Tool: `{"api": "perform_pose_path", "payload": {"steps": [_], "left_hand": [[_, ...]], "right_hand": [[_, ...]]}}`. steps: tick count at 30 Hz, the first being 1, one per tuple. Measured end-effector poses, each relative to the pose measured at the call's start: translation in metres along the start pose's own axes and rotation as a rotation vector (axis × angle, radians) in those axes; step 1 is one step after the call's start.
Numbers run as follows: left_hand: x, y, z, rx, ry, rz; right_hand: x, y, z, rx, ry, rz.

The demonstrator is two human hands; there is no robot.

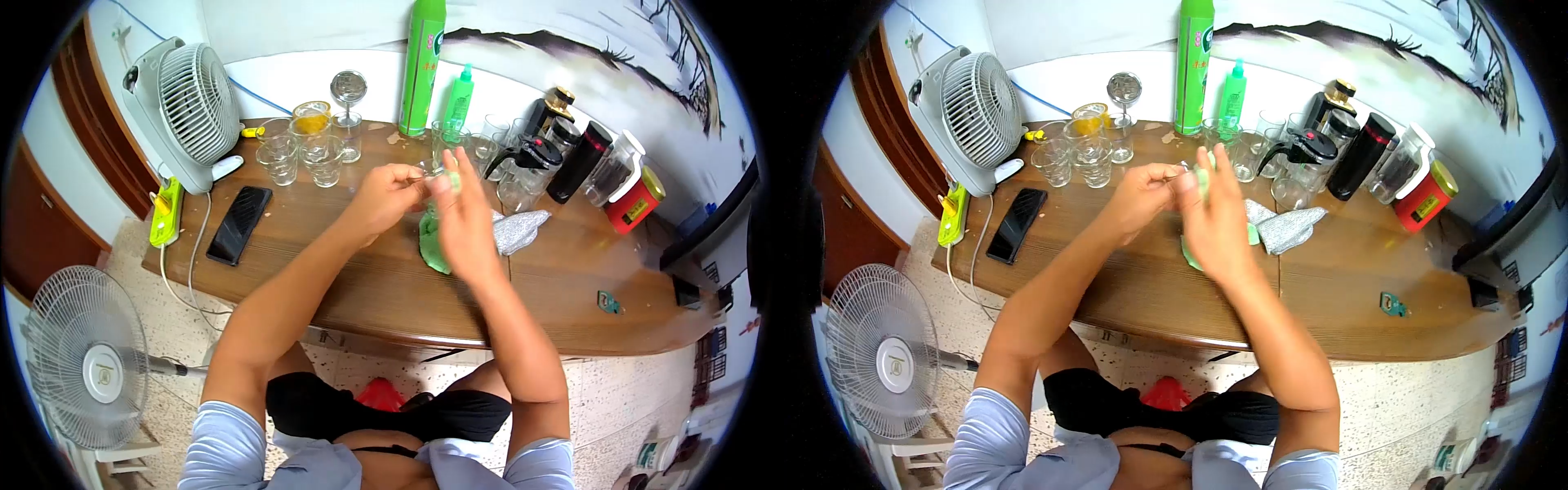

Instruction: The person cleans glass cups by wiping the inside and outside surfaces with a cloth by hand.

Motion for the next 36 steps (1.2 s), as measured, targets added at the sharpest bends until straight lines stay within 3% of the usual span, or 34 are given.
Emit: {"api": "perform_pose_path", "payload": {"steps": [2,4,9,12,14,15,19,22,26,31,34,36], "left_hand": [[-0.003,-0.006,0.003,-0.026,0.019,0.064],[-0.004,-0.008,-0.001,-0.037,-0.038,0.092],[-0.014,0.007,-0.010,0.041,0.047,0.256],[-0.015,0.010,-0.009,0.353,0.476,0.135],[-0.017,0.013,-0.010,0.255,0.384,0.105],[-0.016,0.014,-0.009,0.176,0.315,0.095],[-0.019,0.014,-0.016,-0.226,-0.013,0.047],[-0.023,0.011,-0.027,-0.365,-0.148,-0.041],[-0.026,0.009,-0.036,-0.365,-0.156,0.006],[-0.027,0.009,-0.032,0.018,0.051,0.115],[-0.023,0.005,-0.031,0.235,0.366,0.095],[-0.022,0.003,-0.029,0.245,0.401,0.118]], "right_hand": [[-0.008,0.008,0.004,-0.346,-0.240,0.092],[-0.005,0.006,0.006,-0.410,-0.305,0.085],[0.008,-0.014,-0.007,0.155,0.088,-0.009],[0.014,-0.022,-0.017,0.537,0.363,0.003],[0.016,-0.021,-0.016,0.730,0.469,-0.015],[0.014,-0.018,-0.013,0.686,0.425,-0.028],[0.004,-0.005,-0.005,-0.078,0.043,0.067],[-0.005,0.007,0.007,-0.437,-0.334,0.123],[-0.006,0.008,0.003,-0.551,-0.421,0.131],[0.000,-0.007,-0.007,-0.142,-0.118,-0.035],[0.005,-0.012,-0.004,0.469,0.247,-0.076],[0.008,-0.013,-0.005,0.624,0.331,-0.061]]}}
Point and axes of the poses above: each hand's wrist, its own x-axis towards the middle knuckle, its own y-axis out of the palm, z = x × y, the point moved 1 cm from there along x, towards the middle knuckle, and after that the axes turned 10 degrees about -y, right-handed, at the moved point
